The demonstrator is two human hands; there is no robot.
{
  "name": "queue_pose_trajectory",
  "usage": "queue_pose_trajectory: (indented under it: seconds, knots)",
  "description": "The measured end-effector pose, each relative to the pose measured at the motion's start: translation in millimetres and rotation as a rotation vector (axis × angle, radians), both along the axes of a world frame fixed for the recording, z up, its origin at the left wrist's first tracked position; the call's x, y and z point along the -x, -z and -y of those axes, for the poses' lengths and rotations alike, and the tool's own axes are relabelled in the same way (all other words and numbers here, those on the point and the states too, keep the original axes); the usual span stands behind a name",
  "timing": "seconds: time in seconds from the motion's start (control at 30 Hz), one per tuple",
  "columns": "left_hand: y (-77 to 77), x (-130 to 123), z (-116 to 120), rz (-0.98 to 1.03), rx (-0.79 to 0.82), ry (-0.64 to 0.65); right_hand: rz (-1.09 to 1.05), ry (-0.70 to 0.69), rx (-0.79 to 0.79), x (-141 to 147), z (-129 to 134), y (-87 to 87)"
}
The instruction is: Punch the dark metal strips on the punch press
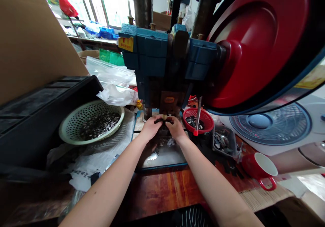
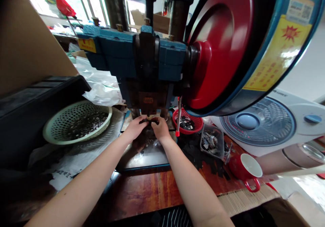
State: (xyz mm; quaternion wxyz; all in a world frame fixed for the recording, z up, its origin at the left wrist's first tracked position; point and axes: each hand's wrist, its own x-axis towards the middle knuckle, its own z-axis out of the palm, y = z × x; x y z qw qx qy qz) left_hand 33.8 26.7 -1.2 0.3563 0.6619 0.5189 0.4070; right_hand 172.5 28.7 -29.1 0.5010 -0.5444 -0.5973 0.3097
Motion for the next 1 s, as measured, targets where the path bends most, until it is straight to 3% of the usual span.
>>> queue_pose_trajectory:
  seconds: [0.2,0.33,0.47,0.6,0.73,0.87,1.0]
  knots:
    - [-1.8,-3,-5,-0.035,-0.012,0.033,-0.024,-0.008,0.02,2,-3,-2.6]
    - [-7.8,4,-1,-0.082,-0.04,-0.03,-0.039,0.023,0.015,1,-1,-2.8]
    - [-12.5,28,34,-0.227,-0.124,-0.151,-0.083,0.117,-0.012,-9,25,-0.8]
    - [-6.5,48,88,-0.509,-0.082,0.018,-0.068,0.118,0.003,-33,73,6.8]
    - [5.1,45,117,-0.65,-0.006,0.075,0.177,0.105,-0.009,-54,111,16.2]
    - [9.0,39,117,-0.634,-0.01,0.084,0.524,0.033,-0.104,-59,128,19.6]
    - [8.5,39,117,-0.572,0.079,0.078,0.771,0.082,-0.108,-56,138,21.2]
